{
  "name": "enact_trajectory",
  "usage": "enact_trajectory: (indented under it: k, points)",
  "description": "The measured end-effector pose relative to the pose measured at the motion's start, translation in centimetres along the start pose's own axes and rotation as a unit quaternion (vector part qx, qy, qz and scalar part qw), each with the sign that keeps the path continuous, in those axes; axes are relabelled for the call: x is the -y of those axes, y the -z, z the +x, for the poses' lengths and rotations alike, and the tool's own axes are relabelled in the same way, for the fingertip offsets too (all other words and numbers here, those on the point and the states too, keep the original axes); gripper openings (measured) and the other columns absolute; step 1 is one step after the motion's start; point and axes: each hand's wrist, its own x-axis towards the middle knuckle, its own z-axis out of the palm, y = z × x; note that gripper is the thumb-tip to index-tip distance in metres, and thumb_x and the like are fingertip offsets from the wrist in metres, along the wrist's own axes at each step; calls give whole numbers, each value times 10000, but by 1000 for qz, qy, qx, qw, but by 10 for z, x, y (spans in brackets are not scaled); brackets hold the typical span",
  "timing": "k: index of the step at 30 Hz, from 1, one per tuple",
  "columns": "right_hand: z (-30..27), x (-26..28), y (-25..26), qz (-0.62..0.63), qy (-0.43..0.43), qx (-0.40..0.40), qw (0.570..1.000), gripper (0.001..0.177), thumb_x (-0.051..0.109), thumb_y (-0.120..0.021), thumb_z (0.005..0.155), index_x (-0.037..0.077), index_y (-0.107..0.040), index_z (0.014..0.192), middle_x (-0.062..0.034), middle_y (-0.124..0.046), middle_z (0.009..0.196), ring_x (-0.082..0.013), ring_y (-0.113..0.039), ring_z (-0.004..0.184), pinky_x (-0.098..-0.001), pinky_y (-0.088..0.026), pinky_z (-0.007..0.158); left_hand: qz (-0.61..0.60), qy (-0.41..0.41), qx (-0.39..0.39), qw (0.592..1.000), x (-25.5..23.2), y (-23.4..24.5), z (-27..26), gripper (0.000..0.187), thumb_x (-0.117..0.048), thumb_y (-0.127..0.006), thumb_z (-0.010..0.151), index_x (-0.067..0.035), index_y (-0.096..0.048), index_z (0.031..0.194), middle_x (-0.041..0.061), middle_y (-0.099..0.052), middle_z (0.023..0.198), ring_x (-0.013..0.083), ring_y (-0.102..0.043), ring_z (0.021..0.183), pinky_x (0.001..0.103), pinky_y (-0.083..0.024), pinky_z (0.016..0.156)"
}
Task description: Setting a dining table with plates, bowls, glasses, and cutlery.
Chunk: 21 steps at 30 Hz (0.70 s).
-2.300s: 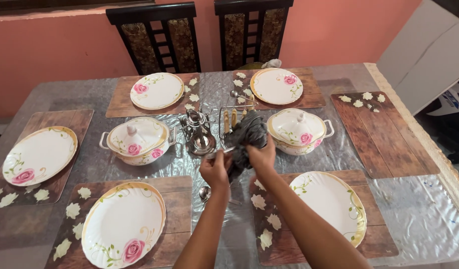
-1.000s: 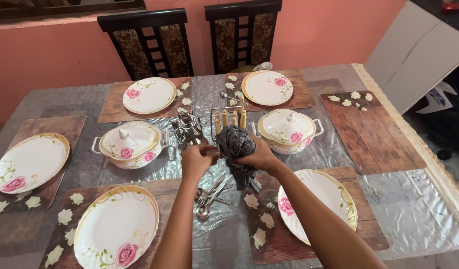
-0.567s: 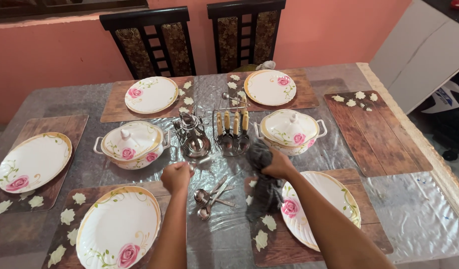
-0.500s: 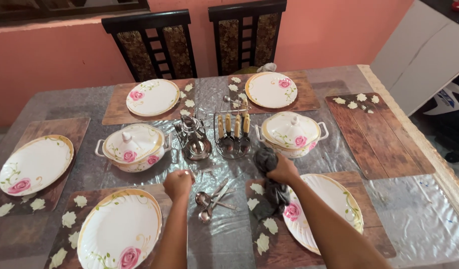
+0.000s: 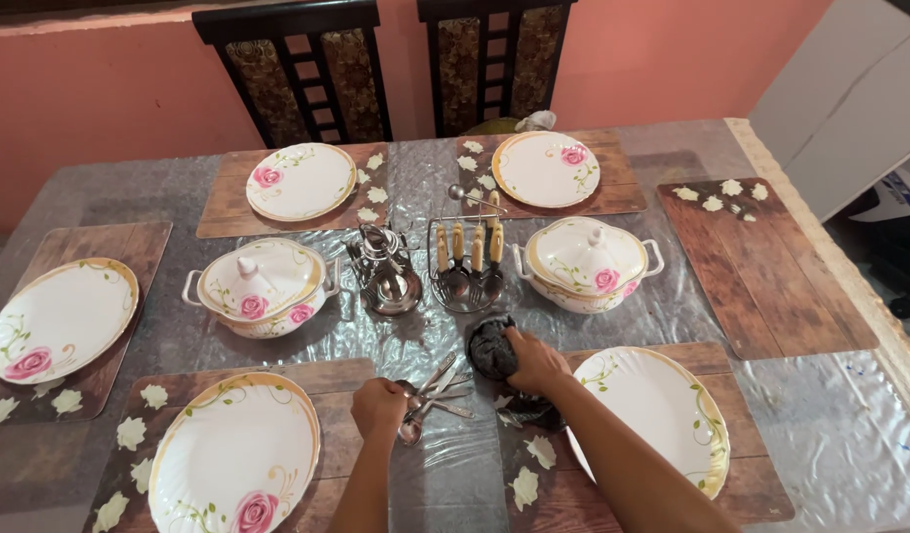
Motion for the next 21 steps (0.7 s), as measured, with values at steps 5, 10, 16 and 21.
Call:
enact_trajectory:
  k: [5, 10, 16, 21]
  points:
    - [-14, 17, -15, -85, -4, 85, 993, 867, 278, -816, 710, 250, -398, 1468, -124, -473, 1437, -395, -476, 1345, -518, -462, 1075, 24, -59, -23, 998, -13, 14, 4, 112, -160, -714, 782, -165, -812, 837, 116, -773, 917, 330, -735, 910, 426, -573, 846]
    - [-12, 20, -29, -129, -12, 120, 984, 852, 316, -810, 756, 278, -383, 1492, -127, -385, 1504, -434, -394, 1388, -607, -425, 1083, -39, -107, -94, 989, -34, 23, 33, 190, -101, -684, 754, -166, -799, 889, 118, -776, 912, 341, -726, 896, 444, -564, 843]
    - [-6, 26, -16, -132, -25, 171, 976, 881, 311, -807, 767, 295, -344, 1516, -124, -340, 1522, -405, -378, 1407, -597, -419, 1099, -130, -151, -193, 961, -59, 36, 86, 324, -14, -676, 769, -81, -735, 1080, 144, -757, 942, 327, -720, 851, 442, -552, 814]
    - [-5, 35, -10, -139, -52, 181, 972, 846, 305, -791, 786, 309, -354, 1511, -107, -331, 1536, -394, -361, 1430, -613, -416, 1104, -174, -173, -206, 947, -77, 30, 90, 270, 18, -666, 814, -47, -717, 1072, 123, -771, 1053, 275, -738, 868, 385, -574, 819]
